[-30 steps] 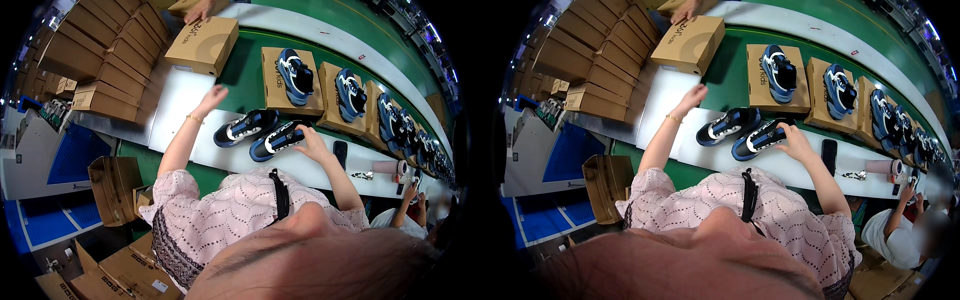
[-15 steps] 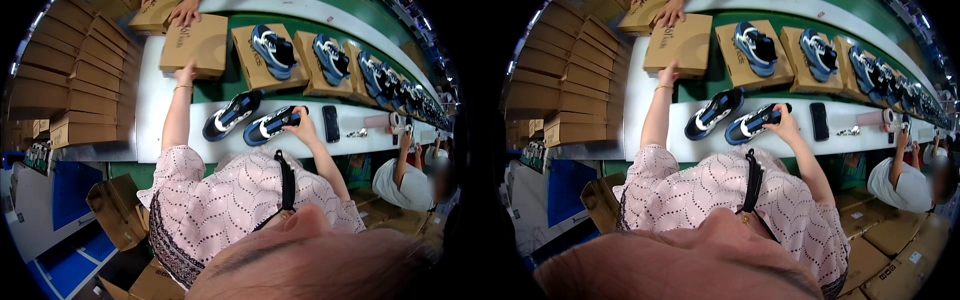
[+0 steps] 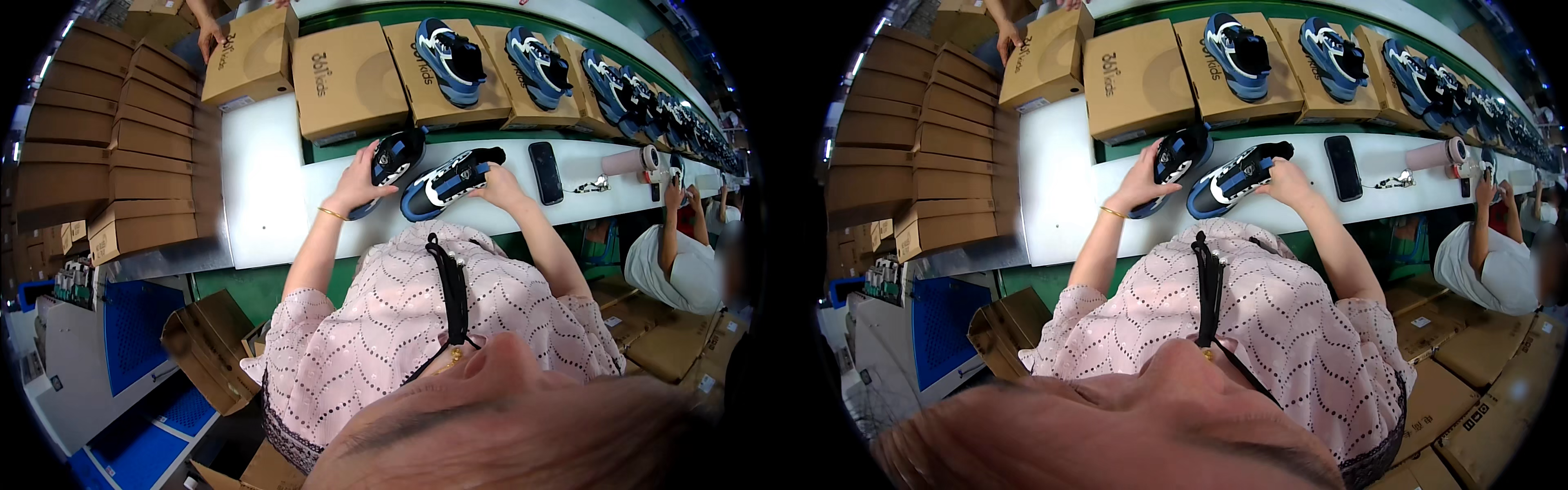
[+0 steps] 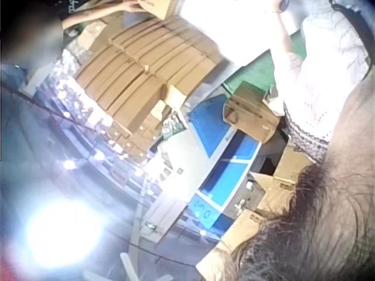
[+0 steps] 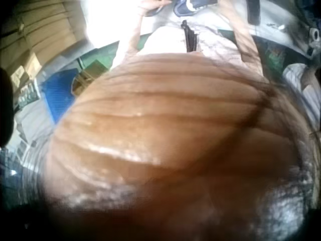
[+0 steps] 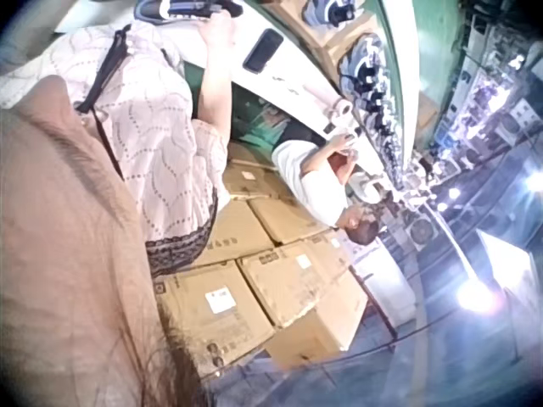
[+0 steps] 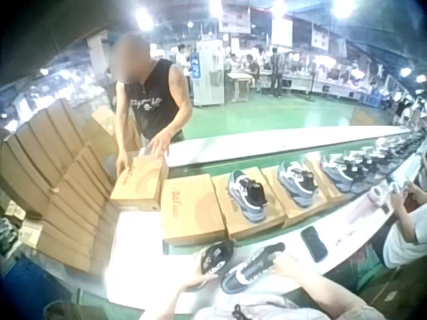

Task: The person unpacks blue and white sneakers from cardboard boxes, removes them from plastic wrapping, and places them on a table. The person then repacks the shoes into boxes with tissue paper and closes the boxes.

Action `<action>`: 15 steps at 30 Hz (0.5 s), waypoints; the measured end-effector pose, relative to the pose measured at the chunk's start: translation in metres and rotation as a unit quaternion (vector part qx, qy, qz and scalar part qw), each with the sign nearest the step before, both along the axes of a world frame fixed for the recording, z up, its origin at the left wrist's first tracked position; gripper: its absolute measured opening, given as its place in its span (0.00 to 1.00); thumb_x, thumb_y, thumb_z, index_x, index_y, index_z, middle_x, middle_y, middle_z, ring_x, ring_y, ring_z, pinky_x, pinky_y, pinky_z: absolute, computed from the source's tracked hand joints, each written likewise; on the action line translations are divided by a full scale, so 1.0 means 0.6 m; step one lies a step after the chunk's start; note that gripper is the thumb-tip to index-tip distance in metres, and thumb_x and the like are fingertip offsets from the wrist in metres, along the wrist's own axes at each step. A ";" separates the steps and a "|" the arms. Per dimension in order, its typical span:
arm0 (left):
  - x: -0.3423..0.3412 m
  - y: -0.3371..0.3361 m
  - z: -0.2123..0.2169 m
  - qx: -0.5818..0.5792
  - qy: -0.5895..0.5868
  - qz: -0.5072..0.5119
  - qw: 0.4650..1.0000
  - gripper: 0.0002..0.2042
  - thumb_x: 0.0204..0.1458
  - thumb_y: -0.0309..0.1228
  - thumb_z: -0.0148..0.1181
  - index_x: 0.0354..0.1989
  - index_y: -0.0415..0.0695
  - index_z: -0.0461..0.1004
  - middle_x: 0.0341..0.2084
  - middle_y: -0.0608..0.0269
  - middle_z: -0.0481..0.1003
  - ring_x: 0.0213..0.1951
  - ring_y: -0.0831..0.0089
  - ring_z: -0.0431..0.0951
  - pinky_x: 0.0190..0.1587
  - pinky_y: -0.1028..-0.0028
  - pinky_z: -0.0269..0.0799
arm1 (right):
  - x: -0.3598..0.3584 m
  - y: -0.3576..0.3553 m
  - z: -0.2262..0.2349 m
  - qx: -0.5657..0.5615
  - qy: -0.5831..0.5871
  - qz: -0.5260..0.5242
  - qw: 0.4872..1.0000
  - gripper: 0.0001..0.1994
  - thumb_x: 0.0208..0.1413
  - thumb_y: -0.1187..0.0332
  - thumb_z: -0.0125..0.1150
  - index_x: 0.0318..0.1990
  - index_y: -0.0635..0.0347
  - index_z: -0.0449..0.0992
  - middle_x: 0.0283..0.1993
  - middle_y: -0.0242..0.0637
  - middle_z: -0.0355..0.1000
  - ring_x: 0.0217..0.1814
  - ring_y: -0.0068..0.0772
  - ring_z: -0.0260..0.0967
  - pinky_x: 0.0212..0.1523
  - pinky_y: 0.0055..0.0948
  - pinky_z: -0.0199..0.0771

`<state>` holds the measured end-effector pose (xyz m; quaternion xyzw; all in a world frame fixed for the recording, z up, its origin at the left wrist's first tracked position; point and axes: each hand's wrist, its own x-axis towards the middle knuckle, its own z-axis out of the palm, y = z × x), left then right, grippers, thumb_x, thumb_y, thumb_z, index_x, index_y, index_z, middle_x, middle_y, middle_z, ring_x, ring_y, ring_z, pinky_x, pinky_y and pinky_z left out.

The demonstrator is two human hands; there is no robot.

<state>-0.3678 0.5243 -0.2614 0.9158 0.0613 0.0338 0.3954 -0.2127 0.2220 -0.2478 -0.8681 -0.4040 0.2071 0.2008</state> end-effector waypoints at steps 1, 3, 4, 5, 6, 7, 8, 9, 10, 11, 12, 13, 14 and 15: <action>-0.005 -0.017 -0.003 0.027 0.001 0.045 0.999 0.46 0.29 0.39 0.70 0.60 0.44 0.51 0.46 0.47 0.67 0.47 0.52 0.69 0.49 0.62 0.67 | -0.002 0.003 0.001 0.010 0.004 -0.009 1.000 0.21 0.30 0.63 0.74 0.34 0.62 0.74 0.37 0.45 0.71 0.40 0.49 0.68 0.40 0.36 0.68; -0.007 -0.025 -0.003 0.034 -0.015 0.078 0.996 0.44 0.29 0.38 0.70 0.58 0.43 0.54 0.44 0.48 0.68 0.46 0.53 0.70 0.48 0.63 0.67 | -0.001 0.001 0.010 0.017 0.004 -0.039 0.999 0.21 0.30 0.61 0.74 0.33 0.62 0.74 0.34 0.43 0.72 0.38 0.47 0.69 0.38 0.36 0.69; -0.005 -0.031 -0.005 0.037 -0.023 0.096 0.994 0.43 0.29 0.38 0.70 0.57 0.43 0.55 0.43 0.48 0.69 0.45 0.53 0.70 0.48 0.63 0.67 | 0.002 -0.003 0.038 0.013 0.001 -0.058 0.998 0.21 0.31 0.60 0.73 0.32 0.61 0.74 0.33 0.42 0.72 0.37 0.46 0.69 0.38 0.35 0.68; -0.009 -0.031 -0.004 0.032 -0.036 0.108 0.993 0.40 0.29 0.37 0.70 0.55 0.43 0.57 0.41 0.49 0.71 0.44 0.53 0.71 0.47 0.63 0.67 | 0.003 -0.004 0.060 0.008 0.000 -0.076 0.997 0.20 0.32 0.58 0.73 0.31 0.61 0.75 0.32 0.41 0.72 0.37 0.44 0.70 0.37 0.35 0.68; -0.010 -0.033 -0.006 0.032 -0.034 0.110 0.993 0.40 0.29 0.37 0.70 0.55 0.42 0.58 0.41 0.49 0.71 0.44 0.53 0.71 0.47 0.63 0.67 | 0.017 -0.022 0.068 0.034 0.066 -0.117 0.990 0.21 0.33 0.58 0.72 0.33 0.62 0.74 0.28 0.42 0.73 0.32 0.43 0.71 0.33 0.33 0.68; -0.010 -0.033 -0.007 0.032 -0.033 0.112 0.993 0.40 0.29 0.37 0.70 0.54 0.42 0.58 0.42 0.48 0.71 0.44 0.53 0.71 0.47 0.63 0.67 | 0.032 -0.044 0.069 0.110 0.044 -0.125 0.985 0.20 0.35 0.62 0.72 0.35 0.63 0.74 0.26 0.39 0.74 0.28 0.34 0.71 0.31 0.29 0.68; -0.011 -0.032 -0.007 0.034 -0.032 0.118 0.992 0.39 0.29 0.37 0.70 0.54 0.42 0.58 0.42 0.48 0.70 0.44 0.53 0.71 0.47 0.63 0.67 | 0.042 -0.061 0.082 0.193 0.112 -0.193 0.955 0.17 0.37 0.67 0.72 0.36 0.63 0.74 0.28 0.34 0.74 0.29 0.25 0.68 0.32 0.26 0.68; -0.012 -0.031 -0.006 0.036 -0.028 0.123 0.991 0.39 0.29 0.37 0.70 0.54 0.41 0.58 0.42 0.48 0.70 0.44 0.53 0.71 0.47 0.63 0.67 | 0.059 -0.076 0.090 0.273 0.120 -0.230 0.926 0.17 0.39 0.71 0.70 0.38 0.64 0.72 0.32 0.31 0.73 0.31 0.19 0.66 0.31 0.22 0.68; -0.008 -0.033 -0.004 0.037 -0.025 0.120 0.992 0.39 0.29 0.36 0.69 0.54 0.41 0.58 0.42 0.48 0.70 0.44 0.53 0.71 0.48 0.63 0.67 | 0.078 -0.098 0.083 0.314 0.145 -0.312 0.885 0.19 0.42 0.71 0.69 0.42 0.64 0.70 0.36 0.32 0.72 0.33 0.19 0.67 0.28 0.20 0.67; -0.011 -0.034 -0.003 0.039 -0.020 0.122 0.992 0.39 0.29 0.36 0.69 0.55 0.40 0.58 0.43 0.48 0.71 0.44 0.53 0.71 0.48 0.63 0.67 | 0.094 -0.097 0.095 0.372 0.160 -0.360 0.840 0.17 0.45 0.71 0.67 0.43 0.61 0.69 0.35 0.30 0.72 0.33 0.18 0.67 0.25 0.17 0.67; -0.016 -0.034 -0.004 0.038 -0.021 0.126 0.991 0.40 0.29 0.36 0.69 0.55 0.40 0.58 0.43 0.48 0.70 0.44 0.52 0.71 0.48 0.63 0.67 | 0.112 -0.088 0.108 0.431 0.142 -0.367 0.812 0.15 0.47 0.69 0.65 0.42 0.60 0.70 0.35 0.29 0.72 0.31 0.17 0.67 0.23 0.14 0.65; -0.015 -0.034 -0.005 0.036 -0.023 0.123 0.992 0.40 0.29 0.37 0.69 0.55 0.40 0.58 0.43 0.47 0.70 0.44 0.52 0.71 0.48 0.63 0.67 | 0.123 -0.074 0.128 0.450 0.129 -0.392 0.792 0.14 0.48 0.68 0.64 0.41 0.60 0.70 0.36 0.30 0.71 0.30 0.17 0.66 0.22 0.13 0.65; -0.014 -0.033 -0.005 0.034 -0.026 0.120 0.992 0.40 0.29 0.37 0.69 0.55 0.40 0.58 0.43 0.47 0.70 0.44 0.52 0.71 0.48 0.63 0.67 | 0.135 -0.060 0.139 0.471 0.116 -0.416 0.769 0.13 0.49 0.67 0.63 0.41 0.60 0.70 0.37 0.30 0.71 0.29 0.16 0.66 0.21 0.12 0.65; -0.016 -0.033 -0.007 0.035 -0.022 0.119 0.992 0.40 0.29 0.37 0.69 0.55 0.39 0.57 0.43 0.47 0.70 0.44 0.52 0.71 0.48 0.64 0.67 | 0.155 -0.047 0.132 0.470 0.115 -0.428 0.763 0.13 0.50 0.67 0.62 0.42 0.60 0.70 0.37 0.30 0.71 0.30 0.18 0.66 0.21 0.14 0.67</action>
